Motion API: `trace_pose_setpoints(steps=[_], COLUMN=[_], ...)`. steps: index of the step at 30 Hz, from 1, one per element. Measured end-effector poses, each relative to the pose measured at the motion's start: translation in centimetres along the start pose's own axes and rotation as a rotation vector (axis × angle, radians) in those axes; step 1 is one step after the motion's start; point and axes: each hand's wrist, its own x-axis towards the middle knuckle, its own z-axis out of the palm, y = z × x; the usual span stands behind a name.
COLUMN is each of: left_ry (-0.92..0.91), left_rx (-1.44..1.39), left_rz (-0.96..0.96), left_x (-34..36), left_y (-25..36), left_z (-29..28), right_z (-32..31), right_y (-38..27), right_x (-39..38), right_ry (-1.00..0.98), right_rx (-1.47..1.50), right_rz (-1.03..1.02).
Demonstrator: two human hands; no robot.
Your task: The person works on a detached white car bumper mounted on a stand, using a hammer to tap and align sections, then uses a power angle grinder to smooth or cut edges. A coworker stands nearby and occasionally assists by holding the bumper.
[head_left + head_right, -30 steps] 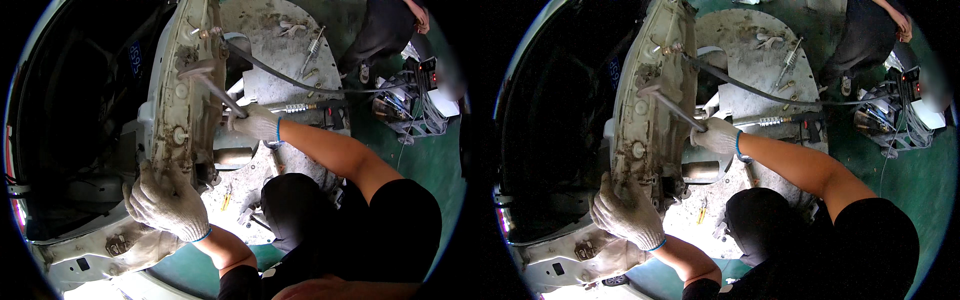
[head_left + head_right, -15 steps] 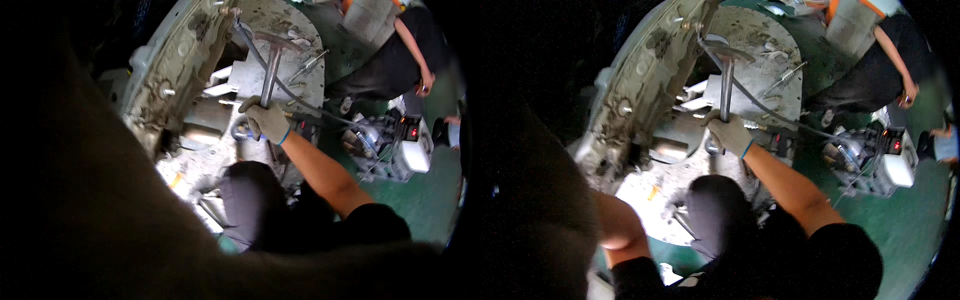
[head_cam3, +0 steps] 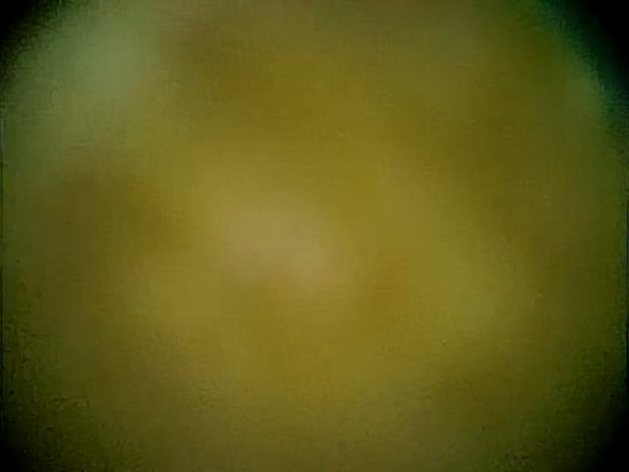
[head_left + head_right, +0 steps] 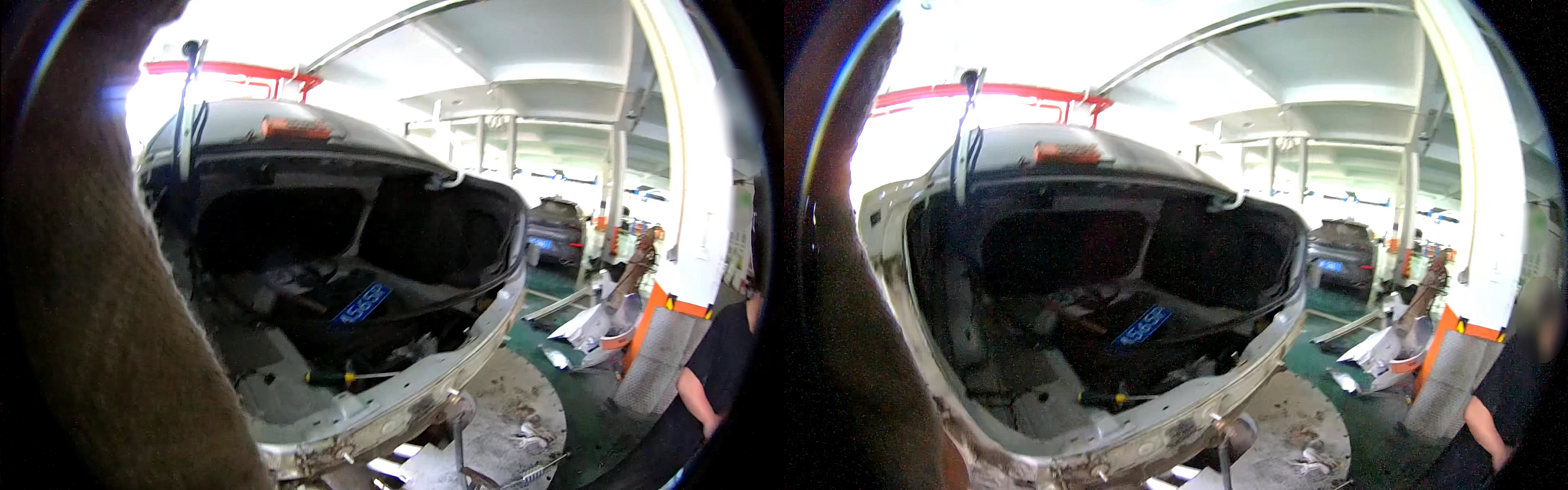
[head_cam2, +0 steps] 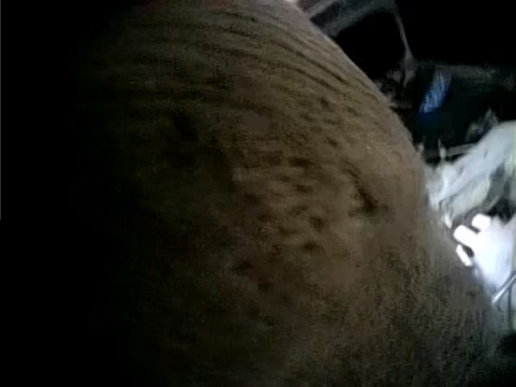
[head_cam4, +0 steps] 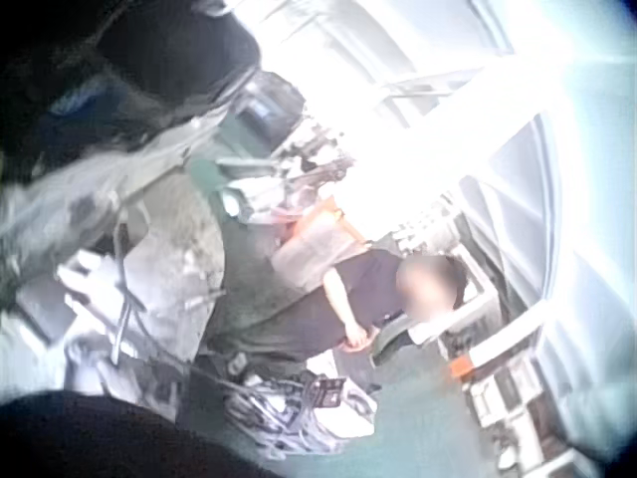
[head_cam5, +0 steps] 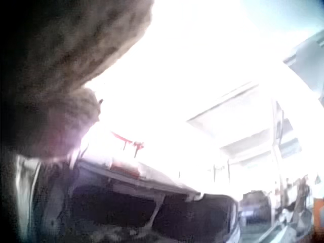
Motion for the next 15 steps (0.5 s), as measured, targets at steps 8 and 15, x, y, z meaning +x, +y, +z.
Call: trace_pose_setpoints(steps=[8,15], left_ry=[-0.02,0.003], left_rx=[0.202,0.257], left_rz=[0.1,0.138], left_x=[5.2,5.8], left_y=[4.0,1.4], left_z=[1.0,2.0], right_z=[-0.8,0.5], right_y=[10.6,8.1], right_x=[-11.5,-11.5], right_ry=[-0.071,-0.173], right_rx=[0.094,0.108], right_rz=[0.033,0.273])
